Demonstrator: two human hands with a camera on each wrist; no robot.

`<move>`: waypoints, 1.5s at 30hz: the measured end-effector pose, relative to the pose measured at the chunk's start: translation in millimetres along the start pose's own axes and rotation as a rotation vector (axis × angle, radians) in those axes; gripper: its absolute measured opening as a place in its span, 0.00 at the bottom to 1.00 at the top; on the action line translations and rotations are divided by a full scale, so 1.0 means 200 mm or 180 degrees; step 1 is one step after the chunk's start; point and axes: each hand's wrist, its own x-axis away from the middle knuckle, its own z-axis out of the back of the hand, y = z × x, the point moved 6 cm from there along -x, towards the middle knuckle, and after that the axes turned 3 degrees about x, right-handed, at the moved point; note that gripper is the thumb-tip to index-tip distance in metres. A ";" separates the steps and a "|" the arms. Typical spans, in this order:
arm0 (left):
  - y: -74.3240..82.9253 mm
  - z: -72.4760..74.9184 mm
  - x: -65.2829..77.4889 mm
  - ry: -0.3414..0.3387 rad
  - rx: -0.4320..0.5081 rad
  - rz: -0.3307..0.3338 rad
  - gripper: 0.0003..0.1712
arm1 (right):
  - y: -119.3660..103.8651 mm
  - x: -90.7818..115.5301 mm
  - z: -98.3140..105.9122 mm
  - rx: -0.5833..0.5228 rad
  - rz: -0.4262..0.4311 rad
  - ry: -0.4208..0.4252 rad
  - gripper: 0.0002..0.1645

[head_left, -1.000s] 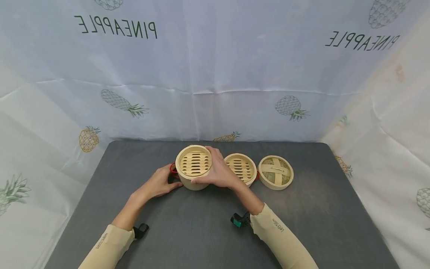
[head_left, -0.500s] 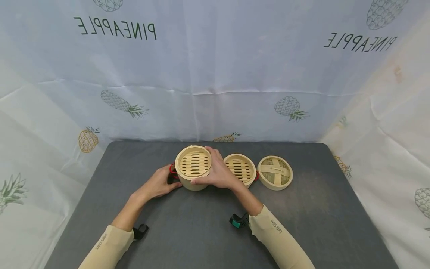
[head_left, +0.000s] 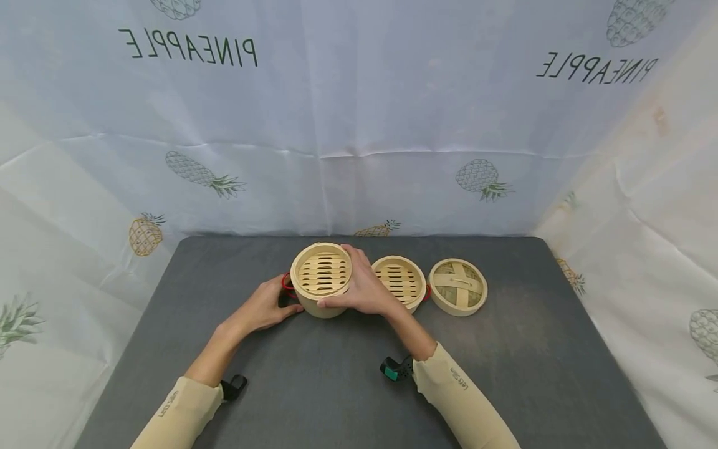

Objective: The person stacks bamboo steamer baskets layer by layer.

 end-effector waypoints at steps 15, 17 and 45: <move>0.19 0.06 -0.01 -0.0228 -0.0176 0.0461 0.33 | 0.00 0.00 0.01 0.0011 0.0013 -0.0066 0.87; 0.19 0.07 -0.01 -0.0240 -0.0200 0.0492 0.33 | 0.00 0.00 0.01 0.0026 0.0038 -0.0053 0.90; 0.19 0.06 -0.01 -0.0263 -0.0113 0.0522 0.32 | 0.10 0.14 0.17 0.0203 -0.0046 0.0109 0.85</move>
